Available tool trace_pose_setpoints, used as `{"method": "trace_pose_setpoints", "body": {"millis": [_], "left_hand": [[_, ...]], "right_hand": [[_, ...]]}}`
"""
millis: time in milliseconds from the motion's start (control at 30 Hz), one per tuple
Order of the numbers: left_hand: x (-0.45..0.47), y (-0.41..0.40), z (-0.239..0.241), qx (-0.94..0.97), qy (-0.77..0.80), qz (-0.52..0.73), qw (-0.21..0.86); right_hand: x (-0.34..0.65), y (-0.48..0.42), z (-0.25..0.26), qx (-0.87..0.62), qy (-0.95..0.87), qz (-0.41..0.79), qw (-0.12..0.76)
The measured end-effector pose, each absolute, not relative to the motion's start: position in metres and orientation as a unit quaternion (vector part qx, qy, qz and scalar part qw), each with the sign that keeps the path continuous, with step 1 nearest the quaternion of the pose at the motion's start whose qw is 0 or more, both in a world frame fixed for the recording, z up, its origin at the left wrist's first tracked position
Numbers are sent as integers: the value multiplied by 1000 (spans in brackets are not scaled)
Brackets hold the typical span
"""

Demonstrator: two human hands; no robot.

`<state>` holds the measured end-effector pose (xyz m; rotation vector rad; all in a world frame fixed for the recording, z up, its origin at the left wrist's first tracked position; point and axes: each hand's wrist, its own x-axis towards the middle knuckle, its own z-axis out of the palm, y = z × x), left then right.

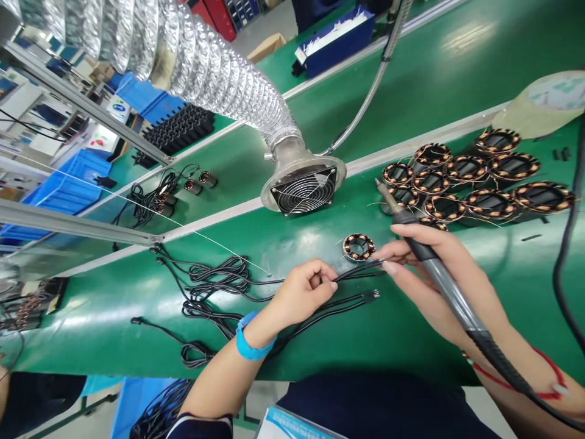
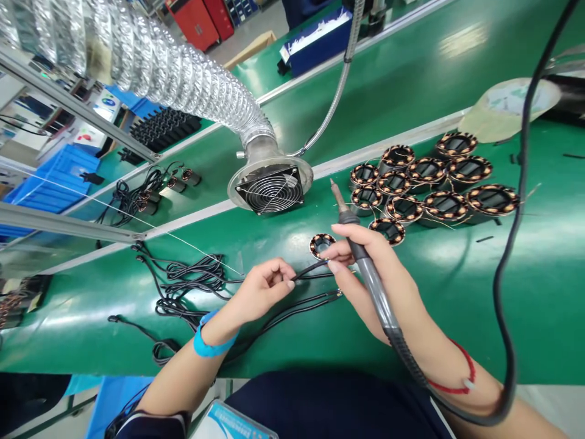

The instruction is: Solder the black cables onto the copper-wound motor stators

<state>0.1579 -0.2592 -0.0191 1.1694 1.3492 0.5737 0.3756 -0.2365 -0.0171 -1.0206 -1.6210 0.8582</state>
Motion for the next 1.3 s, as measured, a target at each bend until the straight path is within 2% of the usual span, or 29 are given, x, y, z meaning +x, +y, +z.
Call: {"method": "trace_pose_setpoints", "body": {"millis": [267, 333, 433, 567, 800, 867, 967, 1033, 1167, 1300], "left_hand": [[174, -247, -7, 358, 501, 350, 705], [179, -245, -6, 346, 488, 373, 709], [183, -245, -4, 407, 491, 343, 690], [183, -245, -2, 498, 521, 289, 630], [176, -241, 8, 602, 506, 280, 550], [173, -241, 10, 580, 483, 257, 604], [169, -242, 10, 466, 411, 220, 752], [170, -243, 9, 413, 408, 242, 777], [173, -237, -2, 415, 499, 329, 686], [176, -224, -23, 399, 599, 369, 588]], "right_hand": [[367, -234, -22, -389, -557, 531, 506], [362, -236, -23, -388, -534, 561, 499], [357, -237, -25, -403, -518, 576, 488], [356, -238, -30, -412, -548, 547, 481], [357, -240, -26, -382, -641, 452, 490], [355, -242, -23, -363, -662, 419, 504], [351, -245, -20, -348, -678, 391, 516], [348, -245, -22, -342, -676, 389, 524], [348, -240, -31, -389, -677, 386, 491], [363, -235, -40, -469, -704, 305, 437]]}}
